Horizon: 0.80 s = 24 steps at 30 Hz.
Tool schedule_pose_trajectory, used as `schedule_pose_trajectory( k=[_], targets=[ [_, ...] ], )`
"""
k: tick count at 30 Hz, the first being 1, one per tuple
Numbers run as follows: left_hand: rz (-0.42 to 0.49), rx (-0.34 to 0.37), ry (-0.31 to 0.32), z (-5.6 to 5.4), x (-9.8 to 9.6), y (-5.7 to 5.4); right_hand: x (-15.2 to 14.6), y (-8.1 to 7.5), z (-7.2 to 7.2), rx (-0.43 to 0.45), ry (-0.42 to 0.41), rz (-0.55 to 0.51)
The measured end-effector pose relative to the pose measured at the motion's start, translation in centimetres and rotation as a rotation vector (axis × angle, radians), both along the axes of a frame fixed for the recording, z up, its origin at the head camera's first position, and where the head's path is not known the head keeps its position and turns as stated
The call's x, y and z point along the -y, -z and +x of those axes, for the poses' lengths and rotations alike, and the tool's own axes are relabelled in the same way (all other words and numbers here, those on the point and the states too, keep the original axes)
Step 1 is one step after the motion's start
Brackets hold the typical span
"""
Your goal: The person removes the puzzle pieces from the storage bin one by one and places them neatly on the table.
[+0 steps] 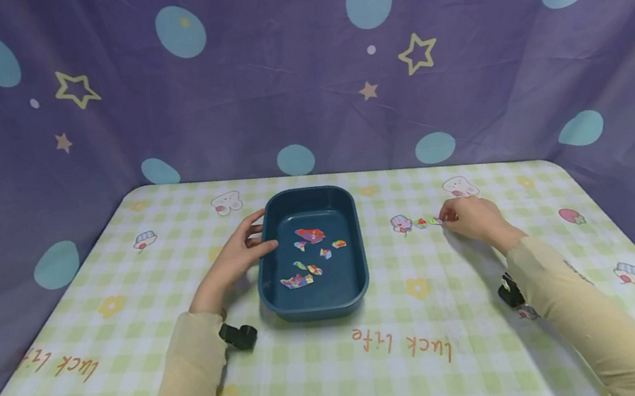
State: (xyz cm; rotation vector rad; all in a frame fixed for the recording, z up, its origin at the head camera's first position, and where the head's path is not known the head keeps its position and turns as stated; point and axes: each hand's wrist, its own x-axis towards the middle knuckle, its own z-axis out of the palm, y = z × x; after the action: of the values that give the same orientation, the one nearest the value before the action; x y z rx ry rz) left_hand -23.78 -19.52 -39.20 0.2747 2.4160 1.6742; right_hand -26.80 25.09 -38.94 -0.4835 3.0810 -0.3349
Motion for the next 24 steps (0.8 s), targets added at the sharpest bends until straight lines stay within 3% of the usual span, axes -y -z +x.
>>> schedule_pose_trajectory(
  k=[13, 24],
  targets=[
    [0.010, 0.001, -0.003, 0.0, -0.1, -0.1, -0.2, 0.1, 0.0, 0.018, 0.005, -0.007],
    [0.021, -0.012, 0.000, 0.0, -0.1, -0.2, 1.8, -1.5, 0.1, -0.041, -0.058, -0.017]
  ],
)
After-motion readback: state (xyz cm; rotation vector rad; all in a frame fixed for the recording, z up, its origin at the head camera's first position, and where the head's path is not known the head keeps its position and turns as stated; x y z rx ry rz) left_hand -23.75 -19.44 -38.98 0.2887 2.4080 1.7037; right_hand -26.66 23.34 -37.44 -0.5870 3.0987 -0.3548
